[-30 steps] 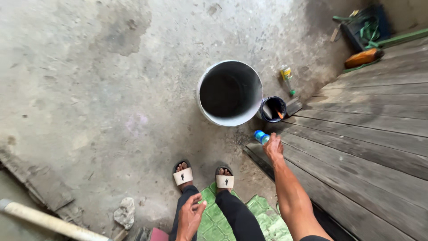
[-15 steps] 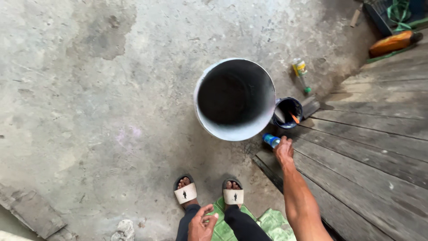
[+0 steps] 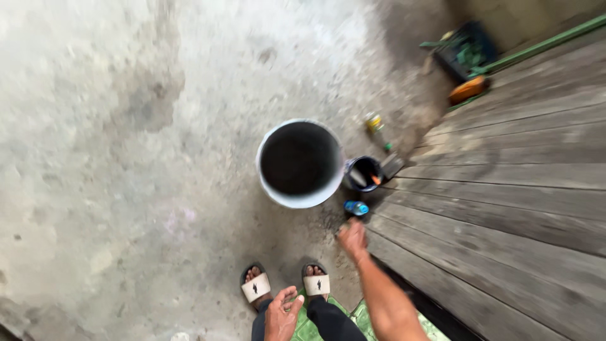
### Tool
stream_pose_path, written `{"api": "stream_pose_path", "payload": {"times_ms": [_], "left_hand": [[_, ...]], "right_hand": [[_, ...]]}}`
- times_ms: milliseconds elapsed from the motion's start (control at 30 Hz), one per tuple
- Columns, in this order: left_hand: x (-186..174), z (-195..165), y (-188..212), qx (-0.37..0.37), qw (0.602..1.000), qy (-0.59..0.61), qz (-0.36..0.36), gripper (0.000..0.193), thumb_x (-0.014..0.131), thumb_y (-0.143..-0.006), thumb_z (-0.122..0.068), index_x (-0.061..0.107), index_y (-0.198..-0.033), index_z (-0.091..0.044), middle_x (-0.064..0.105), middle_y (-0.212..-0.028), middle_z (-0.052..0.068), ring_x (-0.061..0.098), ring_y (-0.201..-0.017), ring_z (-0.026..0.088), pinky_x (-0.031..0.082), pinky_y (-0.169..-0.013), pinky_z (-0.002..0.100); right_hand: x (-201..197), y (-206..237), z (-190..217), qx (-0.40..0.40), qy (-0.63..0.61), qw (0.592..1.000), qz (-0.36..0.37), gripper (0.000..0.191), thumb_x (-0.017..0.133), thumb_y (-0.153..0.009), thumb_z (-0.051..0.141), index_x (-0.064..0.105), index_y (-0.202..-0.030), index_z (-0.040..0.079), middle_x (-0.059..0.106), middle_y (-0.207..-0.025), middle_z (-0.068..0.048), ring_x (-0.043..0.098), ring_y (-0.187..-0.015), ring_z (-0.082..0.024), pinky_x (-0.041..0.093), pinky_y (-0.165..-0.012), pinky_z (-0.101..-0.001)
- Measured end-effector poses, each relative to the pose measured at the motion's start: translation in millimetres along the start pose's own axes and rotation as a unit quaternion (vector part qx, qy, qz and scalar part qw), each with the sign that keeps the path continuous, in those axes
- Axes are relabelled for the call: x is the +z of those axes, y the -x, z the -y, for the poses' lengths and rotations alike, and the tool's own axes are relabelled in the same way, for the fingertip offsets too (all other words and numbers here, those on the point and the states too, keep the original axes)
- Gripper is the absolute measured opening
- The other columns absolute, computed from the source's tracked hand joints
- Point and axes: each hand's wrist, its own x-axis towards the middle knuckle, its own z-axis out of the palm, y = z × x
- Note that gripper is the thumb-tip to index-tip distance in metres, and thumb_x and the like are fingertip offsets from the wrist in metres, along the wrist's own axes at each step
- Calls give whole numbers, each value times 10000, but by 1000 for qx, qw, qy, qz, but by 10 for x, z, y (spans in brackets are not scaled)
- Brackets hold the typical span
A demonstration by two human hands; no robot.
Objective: The person adjusts the handlebar and front area of a red children's bicycle in a cluttered repair shop, retrieves a yellow box from a shelf basket, and works on the bike with their hands. They later handle a blade-like tool, carry a pink box, transport a basin of water across the shop, and pour liquid from a plastic bottle near a helmet mounted on a stand.
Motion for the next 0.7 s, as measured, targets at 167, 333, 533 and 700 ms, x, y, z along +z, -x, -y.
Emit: {"api": "stream_pose_path", "payload": {"times_ms": [167,333,533,700], "left_hand": [[-58,-772,594,54,998,-34,8,501,775,-855,-255,661,-1287,-28,772,-1205,148,775,-1050,234,603,-884,343],[-190,-1399,1207,97,990,-106,-1,494,756,-858,-280,675,-1275,-28,763,-1215,151,771,-1075,241,586,-930,341],[-69,-1743,1850,203,948,-232,84,503,768,-847,-310,691,-1249,-17,753,-1212,184,738,-1134,271,562,-967,362],[342,-1775,2473,210,853,-434,201,521,751,-826,-402,703,-1248,-100,762,-1215,131,759,-1084,292,576,-952,377]], "right_hand": [[-588,1003,522,117,33,983,135,509,689,-842,316,667,-1322,150,684,-1248,-231,650,-1193,-413,514,-1040,-472],[-1290,1864,855,86,-4,985,147,491,727,-803,343,720,-1239,116,699,-1238,-204,659,-1196,-369,515,-1049,-441],[-2258,2755,632,115,-33,981,152,541,803,-788,420,715,-1210,93,695,-1248,-192,650,-1203,-343,522,-1039,-416],[-2884,3512,40,242,-97,962,81,410,761,-814,368,730,-1164,157,698,-1237,-175,672,-1163,-364,547,-988,-452]]}}
